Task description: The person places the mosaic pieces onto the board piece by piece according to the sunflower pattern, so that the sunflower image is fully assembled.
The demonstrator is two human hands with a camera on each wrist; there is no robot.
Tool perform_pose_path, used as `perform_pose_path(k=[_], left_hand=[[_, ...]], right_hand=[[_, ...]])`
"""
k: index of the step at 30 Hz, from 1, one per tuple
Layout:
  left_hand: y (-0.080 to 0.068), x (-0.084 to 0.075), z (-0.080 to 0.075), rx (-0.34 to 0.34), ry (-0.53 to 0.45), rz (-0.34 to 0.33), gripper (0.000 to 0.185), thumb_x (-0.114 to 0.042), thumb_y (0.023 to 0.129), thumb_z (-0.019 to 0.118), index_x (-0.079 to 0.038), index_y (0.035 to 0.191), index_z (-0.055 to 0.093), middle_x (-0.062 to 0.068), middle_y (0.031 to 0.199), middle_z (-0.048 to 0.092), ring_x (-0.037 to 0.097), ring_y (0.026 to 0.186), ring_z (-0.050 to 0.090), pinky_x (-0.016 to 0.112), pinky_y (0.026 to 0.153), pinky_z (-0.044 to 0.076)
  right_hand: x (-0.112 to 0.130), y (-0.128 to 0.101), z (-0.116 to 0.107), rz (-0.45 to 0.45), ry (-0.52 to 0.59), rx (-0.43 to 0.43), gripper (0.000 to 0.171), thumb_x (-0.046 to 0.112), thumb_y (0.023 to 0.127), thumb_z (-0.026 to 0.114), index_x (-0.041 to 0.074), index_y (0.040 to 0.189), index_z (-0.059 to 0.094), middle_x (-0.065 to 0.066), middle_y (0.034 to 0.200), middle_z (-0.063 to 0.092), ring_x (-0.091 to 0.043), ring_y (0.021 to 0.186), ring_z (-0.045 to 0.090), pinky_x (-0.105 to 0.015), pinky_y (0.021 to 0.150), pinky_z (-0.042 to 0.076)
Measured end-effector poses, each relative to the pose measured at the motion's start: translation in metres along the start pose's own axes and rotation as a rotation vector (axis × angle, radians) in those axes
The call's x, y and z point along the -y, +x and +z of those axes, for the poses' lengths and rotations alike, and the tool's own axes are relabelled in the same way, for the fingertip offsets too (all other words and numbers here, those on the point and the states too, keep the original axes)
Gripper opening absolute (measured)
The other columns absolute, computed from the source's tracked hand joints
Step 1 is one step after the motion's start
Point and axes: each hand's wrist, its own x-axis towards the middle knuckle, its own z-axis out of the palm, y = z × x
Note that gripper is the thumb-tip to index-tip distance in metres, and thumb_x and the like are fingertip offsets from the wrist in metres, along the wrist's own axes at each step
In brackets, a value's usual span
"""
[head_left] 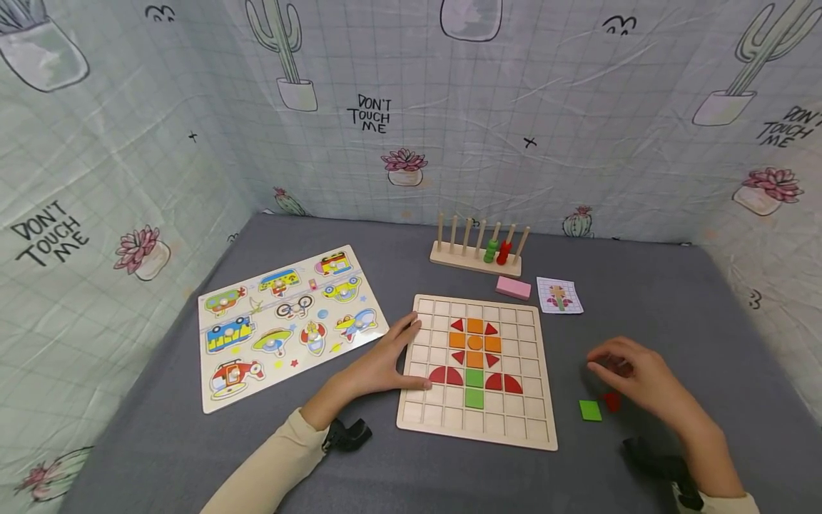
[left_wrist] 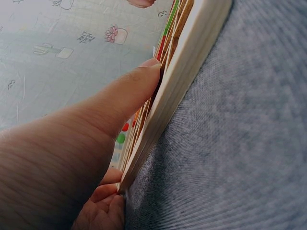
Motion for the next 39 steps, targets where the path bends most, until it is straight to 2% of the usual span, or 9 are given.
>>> perform_pose_path(k=[9,13,17,22,29,39], left_hand=[[0.0,0.001,0.001,-0.001,0.002,-0.001,0.105,-0.038,0.079,0.082,-0.002,0.155,0.02,0.012,0.163,0.007,0.03,0.148,0.015,0.049,0.114,0.027],[0.0,0.001,0.001,-0.002,-0.004,-0.002,0.105,-0.038,0.079,0.082,-0.002,0.155,0.019,0.012,0.163,0.007,0.029,0.148,0.014,0.049,0.113,0.027],[0.0,0.001,0.002,0.002,-0.004,-0.004,0.105,-0.038,0.079,0.082,-0.002,0.155,0.019,0.011,0.163,0.006,0.029,0.148,0.014,0.049,0.114,0.027],[-0.001,0.0,0.001,-0.001,-0.006,-0.002,0.105,-0.038,0.079,0.082,-0.002,0.155,0.019,0.011,0.163,0.007,0.029,0.148,0.015,0.049,0.113,0.027],[-0.001,0.0,0.001,-0.001,0.005,0.007,0.105,-0.038,0.079,0.082,-0.001,0.155,0.02,0.012,0.163,0.008,0.03,0.147,0.016,0.049,0.114,0.027],[-0.001,-0.001,0.0,-0.001,-0.002,0.005,0.104,-0.038,0.079,0.082,-0.002,0.155,0.02,0.012,0.163,0.008,0.03,0.148,0.015,0.05,0.114,0.027]], right_hand=[[-0.015,-0.007,-0.009,0.063,-0.051,0.018,0.024,-0.005,0.071,0.081,0.008,0.088,0.071,-0.002,0.085,0.061,0.005,0.068,0.05,-0.024,0.056,0.05],[-0.024,-0.011,-0.011,0.054,-0.067,0.027,0.027,-0.006,0.067,0.083,0.007,0.088,0.07,-0.004,0.084,0.061,0.005,0.065,0.049,-0.025,0.053,0.045],[-0.031,-0.017,-0.012,0.082,-0.062,0.064,0.029,-0.005,0.065,0.084,0.005,0.088,0.069,-0.006,0.084,0.059,0.005,0.062,0.047,-0.025,0.051,0.04],[-0.035,-0.019,-0.01,0.132,-0.065,0.086,0.027,-0.003,0.065,0.084,0.004,0.087,0.069,-0.006,0.084,0.059,0.005,0.063,0.05,-0.025,0.054,0.043],[-0.031,-0.019,-0.009,0.216,0.0,0.143,0.026,0.0,0.07,0.084,0.001,0.091,0.069,-0.004,0.086,0.059,0.005,0.065,0.051,-0.024,0.057,0.048],[-0.027,-0.014,-0.004,0.189,-0.015,0.126,0.026,-0.001,0.071,0.082,-0.001,0.094,0.069,-0.002,0.085,0.058,0.001,0.065,0.048,-0.024,0.056,0.045]])
